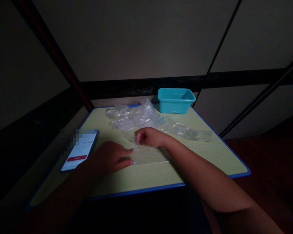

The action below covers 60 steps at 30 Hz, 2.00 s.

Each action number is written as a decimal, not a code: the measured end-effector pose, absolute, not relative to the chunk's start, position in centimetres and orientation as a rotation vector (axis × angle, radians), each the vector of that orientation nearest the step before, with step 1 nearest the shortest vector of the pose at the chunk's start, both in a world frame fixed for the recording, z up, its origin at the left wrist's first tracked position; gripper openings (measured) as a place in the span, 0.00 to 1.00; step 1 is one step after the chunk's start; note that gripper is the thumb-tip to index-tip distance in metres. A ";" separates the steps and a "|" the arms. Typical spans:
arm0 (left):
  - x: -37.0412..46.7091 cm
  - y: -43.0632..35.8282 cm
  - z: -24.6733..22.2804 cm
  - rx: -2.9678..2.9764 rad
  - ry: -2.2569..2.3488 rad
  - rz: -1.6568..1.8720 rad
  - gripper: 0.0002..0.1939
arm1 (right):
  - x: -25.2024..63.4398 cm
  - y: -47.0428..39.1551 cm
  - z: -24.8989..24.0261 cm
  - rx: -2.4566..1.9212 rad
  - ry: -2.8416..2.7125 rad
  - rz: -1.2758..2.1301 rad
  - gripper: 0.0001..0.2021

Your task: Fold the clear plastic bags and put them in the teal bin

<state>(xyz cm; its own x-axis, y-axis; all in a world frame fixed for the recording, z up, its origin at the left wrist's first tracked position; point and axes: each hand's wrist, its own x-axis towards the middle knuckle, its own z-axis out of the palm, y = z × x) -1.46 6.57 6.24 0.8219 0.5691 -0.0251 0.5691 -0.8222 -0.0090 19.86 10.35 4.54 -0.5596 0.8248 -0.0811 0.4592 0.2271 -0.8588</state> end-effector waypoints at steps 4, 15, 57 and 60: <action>-2.2 6.7 6.9 -2.989 -0.995 0.109 0.26 | 19.8 10.1 4.7 -1.200 -2.176 1.157 0.05; -2.7 7.0 6.0 -3.085 -1.007 0.102 0.25 | 19.5 9.2 5.0 -1.135 -2.258 1.074 0.02; -2.5 6.5 7.8 -3.050 -1.048 -0.135 0.23 | 19.6 8.5 4.7 -0.988 -2.454 1.172 0.06; -2.6 6.8 7.6 -2.972 -1.161 -0.272 0.17 | 19.6 8.4 4.9 -0.979 -2.455 1.167 0.08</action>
